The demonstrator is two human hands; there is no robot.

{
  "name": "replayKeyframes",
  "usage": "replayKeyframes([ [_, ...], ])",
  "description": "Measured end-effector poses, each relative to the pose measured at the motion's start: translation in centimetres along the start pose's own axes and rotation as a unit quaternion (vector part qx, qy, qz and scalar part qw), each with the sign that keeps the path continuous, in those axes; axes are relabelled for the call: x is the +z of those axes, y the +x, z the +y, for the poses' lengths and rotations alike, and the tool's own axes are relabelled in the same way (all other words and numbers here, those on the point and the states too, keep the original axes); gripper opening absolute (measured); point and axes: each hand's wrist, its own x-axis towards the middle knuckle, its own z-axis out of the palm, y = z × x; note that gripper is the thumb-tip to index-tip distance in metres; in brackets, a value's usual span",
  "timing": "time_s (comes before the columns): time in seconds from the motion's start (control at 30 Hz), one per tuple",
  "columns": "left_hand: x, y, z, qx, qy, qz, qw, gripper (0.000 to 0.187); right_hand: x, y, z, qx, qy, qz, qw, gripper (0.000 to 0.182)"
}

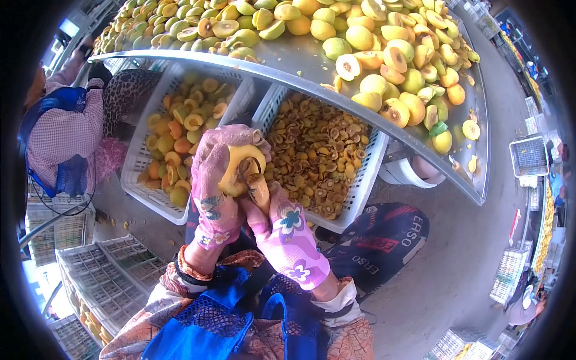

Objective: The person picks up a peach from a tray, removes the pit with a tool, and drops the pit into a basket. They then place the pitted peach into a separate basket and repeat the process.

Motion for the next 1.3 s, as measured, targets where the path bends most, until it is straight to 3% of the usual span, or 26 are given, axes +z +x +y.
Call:
replayKeyframes([
  [0.3,-0.4,0.1,-1.1,0.075,0.019,0.003,0.997,0.025,1.4,-0.4,1.3,-0.044,-0.02,0.017,0.999,0.033],
  [0.37,-0.8,0.4,-1.1,0.087,0.077,0.0,0.993,0.024,0.4,0.9,2.0,-0.094,-0.005,-0.069,0.993,0.037],
  [0.4,-0.8,0.5,-1.1,0.085,0.078,-0.002,0.993,0.024,0.8,1.1,2.4,-0.071,0.068,-0.081,0.992,0.035],
  [0.5,-1.0,0.6,-1.0,0.083,0.197,0.01,0.977,0.027,0.7,1.5,2.8,-0.092,0.092,-0.073,0.989,0.034],
  [0.57,-1.4,0.8,-1.2,0.058,0.183,0.003,0.981,0.028,1.0,1.2,2.6,-0.04,0.146,-0.064,0.986,0.031],
  [0.63,-1.1,0.9,-1.0,0.09,0.24,-0.016,0.966,0.028,1.2,0.7,3.2,-0.012,0.203,-0.121,0.972,0.033],
  [0.67,-1.0,0.9,-1.2,0.09,0.241,-0.021,0.966,0.028,1.8,0.4,3.0,-0.01,0.203,-0.117,0.972,0.033],
  [0.73,-0.3,1.2,-1.6,0.155,0.231,-0.015,0.961,0.029,3.4,-0.3,2.5,-0.041,0.006,0.024,0.999,0.038],
  [0.77,0.0,1.1,-1.6,0.156,0.231,-0.017,0.96,0.029,4.0,-0.4,2.7,-0.041,0.006,0.026,0.999,0.038],
  [0.83,0.6,0.8,-1.5,0.058,0.048,0.043,0.996,0.026,4.4,-0.2,2.7,-0.033,0.029,0.016,0.999,0.042],
  [1.0,0.1,0.7,-1.6,0.086,0.135,0.021,0.987,0.032,3.2,0.3,2.7,-0.035,0.083,-0.027,0.996,0.039],
  [1.07,-0.4,0.8,-1.8,0.154,0.205,-0.006,0.967,0.029,3.2,0.3,2.8,-0.039,0.088,-0.024,0.995,0.036],
  [1.13,-0.6,1.3,-1.6,0.193,0.227,-0.032,0.954,0.027,2.3,0.7,2.6,-0.04,0.143,-0.064,0.987,0.046],
  [1.23,-1.3,2.1,-1.2,0.231,0.278,-0.092,0.928,0.025,1.5,0.6,3.1,-0.096,0.096,-0.057,0.989,0.051],
  [1.27,-1.6,2.5,-1.0,0.233,0.307,-0.128,0.914,0.023,1.4,0.7,3.1,-0.096,0.097,-0.056,0.989,0.051],
  [1.3,-2.0,3.0,-0.8,0.231,0.307,-0.128,0.914,0.023,1.2,0.6,2.9,-0.044,0.183,-0.058,0.98,0.052],
])
